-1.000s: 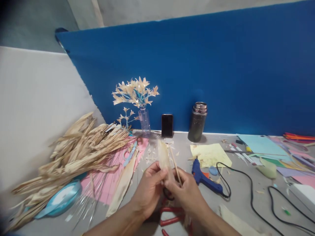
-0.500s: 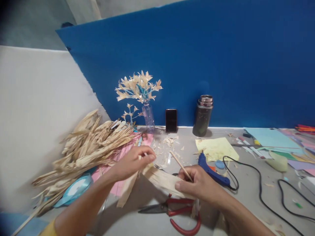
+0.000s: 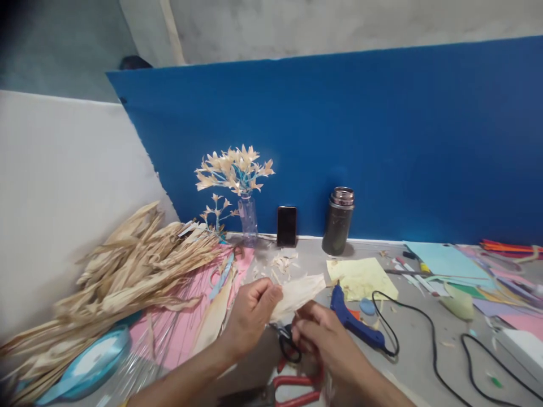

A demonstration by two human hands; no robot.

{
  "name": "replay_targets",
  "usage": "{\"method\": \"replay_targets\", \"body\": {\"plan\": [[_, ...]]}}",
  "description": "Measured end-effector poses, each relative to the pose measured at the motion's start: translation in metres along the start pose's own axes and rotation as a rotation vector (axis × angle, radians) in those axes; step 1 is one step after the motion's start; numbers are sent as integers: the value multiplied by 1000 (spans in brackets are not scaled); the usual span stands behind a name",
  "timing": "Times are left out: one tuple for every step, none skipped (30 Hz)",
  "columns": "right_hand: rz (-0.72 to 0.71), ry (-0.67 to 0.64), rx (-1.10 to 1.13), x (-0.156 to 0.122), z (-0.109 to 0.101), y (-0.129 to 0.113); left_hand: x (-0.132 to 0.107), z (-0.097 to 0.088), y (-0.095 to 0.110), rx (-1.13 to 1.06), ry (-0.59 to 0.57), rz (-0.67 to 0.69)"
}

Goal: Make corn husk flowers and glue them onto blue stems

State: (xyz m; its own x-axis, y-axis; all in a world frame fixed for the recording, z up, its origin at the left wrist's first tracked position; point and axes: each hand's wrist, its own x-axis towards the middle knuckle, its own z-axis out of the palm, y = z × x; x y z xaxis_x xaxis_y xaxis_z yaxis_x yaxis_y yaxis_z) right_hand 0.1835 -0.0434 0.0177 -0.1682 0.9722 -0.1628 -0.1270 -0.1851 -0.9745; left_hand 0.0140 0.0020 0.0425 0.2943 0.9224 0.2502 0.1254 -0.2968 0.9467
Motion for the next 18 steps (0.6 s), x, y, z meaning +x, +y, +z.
{"method": "replay_targets", "body": {"plan": [[-31,-22,-37,-2,3,1,-2,4,-3,36,6,2],[-59,-24,-79,-3,4,2,-3,7,-7,69,8,5],[-77,-3,-123,-4,6,4,-5,9,-10,94,6,9],[-82,27,-169,-3,6,6,-6,11,-13,109,3,15],[-80,61,-208,-2,6,8,-7,13,-15,116,-5,25],[-82,102,-227,0,6,11,-8,14,-16,115,-13,39],[-88,141,-225,2,5,13,-9,15,-18,106,-18,54],[-103,178,-204,5,4,15,-10,16,-18,89,-16,63],[-123,211,-172,7,4,17,-10,16,-19,70,-5,65],[-139,233,-142,8,3,18,-11,17,-19,54,14,61],[-145,238,-123,9,2,19,-11,18,-20,44,35,51],[-138,219,-119,9,2,19,-11,18,-21,40,54,43],[-124,185,-129,9,2,19,-11,19,-22,41,66,41],[-111,148,-153,7,2,19,-12,20,-24,43,68,48],[-104,113,-188,6,3,19,-12,21,-25,45,61,60],[-103,86,-229,4,4,19,-13,21,-27,48,52,73],[-103,64,-265,2,5,18,-14,21,-28,51,43,89],[-102,48,-288,0,6,18,-14,21,-29,58,37,109]]}}
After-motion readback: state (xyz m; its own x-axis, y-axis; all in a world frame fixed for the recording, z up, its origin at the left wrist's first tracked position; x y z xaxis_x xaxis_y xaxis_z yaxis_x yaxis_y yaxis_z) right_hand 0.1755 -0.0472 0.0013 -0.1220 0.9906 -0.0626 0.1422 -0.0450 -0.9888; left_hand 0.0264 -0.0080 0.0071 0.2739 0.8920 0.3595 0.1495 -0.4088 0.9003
